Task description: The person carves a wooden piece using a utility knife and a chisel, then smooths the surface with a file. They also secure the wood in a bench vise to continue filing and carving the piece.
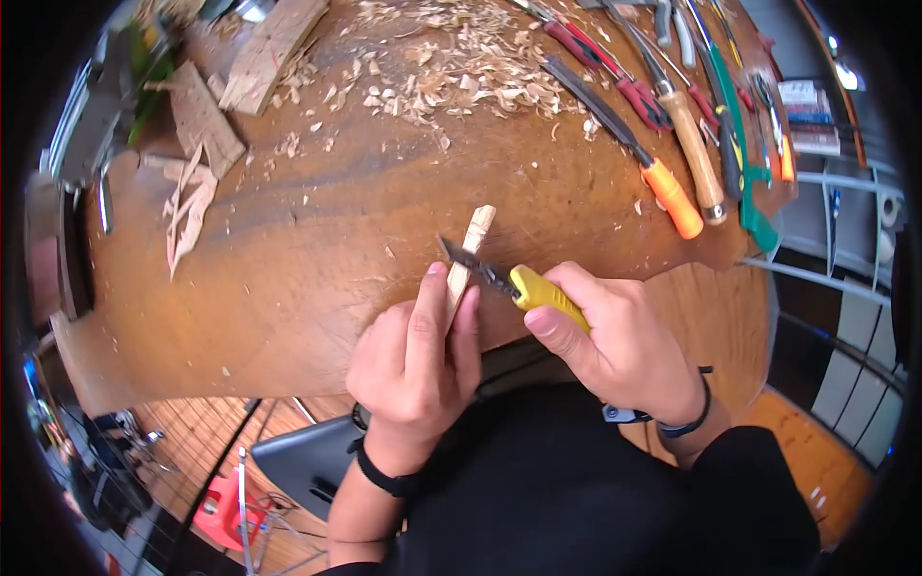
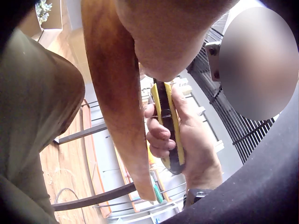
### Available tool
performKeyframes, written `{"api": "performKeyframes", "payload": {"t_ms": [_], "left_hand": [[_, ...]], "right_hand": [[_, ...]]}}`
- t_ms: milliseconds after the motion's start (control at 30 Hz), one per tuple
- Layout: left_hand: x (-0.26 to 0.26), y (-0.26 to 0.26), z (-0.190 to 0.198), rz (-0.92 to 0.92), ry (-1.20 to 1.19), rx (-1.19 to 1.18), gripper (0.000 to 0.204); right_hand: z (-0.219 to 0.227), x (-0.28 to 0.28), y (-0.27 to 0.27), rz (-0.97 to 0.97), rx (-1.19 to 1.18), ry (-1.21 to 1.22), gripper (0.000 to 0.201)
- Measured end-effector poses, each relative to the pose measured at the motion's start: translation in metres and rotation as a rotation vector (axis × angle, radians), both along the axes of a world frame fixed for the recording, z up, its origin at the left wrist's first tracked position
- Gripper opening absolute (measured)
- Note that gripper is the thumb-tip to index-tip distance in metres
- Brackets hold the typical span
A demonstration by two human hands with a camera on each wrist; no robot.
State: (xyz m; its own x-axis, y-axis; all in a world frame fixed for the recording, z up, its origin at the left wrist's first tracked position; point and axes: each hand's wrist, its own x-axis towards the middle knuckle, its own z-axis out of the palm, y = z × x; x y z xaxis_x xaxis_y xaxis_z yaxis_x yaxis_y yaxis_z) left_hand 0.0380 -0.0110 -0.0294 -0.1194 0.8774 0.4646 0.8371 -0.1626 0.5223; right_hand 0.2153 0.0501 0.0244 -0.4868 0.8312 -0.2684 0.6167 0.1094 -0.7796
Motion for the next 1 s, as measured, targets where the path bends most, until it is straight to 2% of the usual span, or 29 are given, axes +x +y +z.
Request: {"api": "performKeyframes", "payload": {"t_ms": [33,100,133,200,433,600,700,800,933,1000], "left_hand": [[0.0,-0.001,-0.001,0.015,0.007,-0.023,0.033],[-0.002,0.0,-0.005,-0.026,0.017,0.007,0.033],[-0.002,-0.002,-0.006,-0.011,0.019,0.003,0.033],[-0.001,-0.003,-0.007,0.012,0.011,-0.006,0.033],[-0.001,-0.004,-0.005,-0.034,0.046,-0.062,0.031],[-0.001,-0.003,-0.005,-0.039,-0.025,-0.092,0.03],[-0.002,-0.005,-0.003,-0.054,-0.031,-0.125,0.03],[-0.002,-0.004,-0.004,-0.068,-0.022,-0.103,0.031],[-0.001,-0.005,-0.003,-0.072,-0.007,-0.101,0.028],[0.0,-0.005,-0.006,-0.075,0.041,-0.071,0.028]], "right_hand": [[0.0,0.0,-0.002,-0.036,-0.005,0.012,0.043],[0.003,0.002,-0.001,0.085,0.098,-0.082,0.044],[0.004,0.003,0.0,0.055,0.093,-0.073,0.044],[0.009,0.003,0.0,0.12,0.127,-0.176,0.044],[0.015,0.003,-0.007,0.129,0.185,-0.299,0.045],[0.015,-0.002,-0.005,0.147,0.195,-0.42,0.046],[0.013,-0.005,-0.007,0.15,0.26,-0.449,0.047],[0.019,-0.008,-0.007,0.152,0.171,-0.498,0.045],[0.014,-0.013,-0.01,0.114,0.199,-0.486,0.045],[0.012,-0.014,-0.012,0.081,0.314,-0.447,0.041]]}}
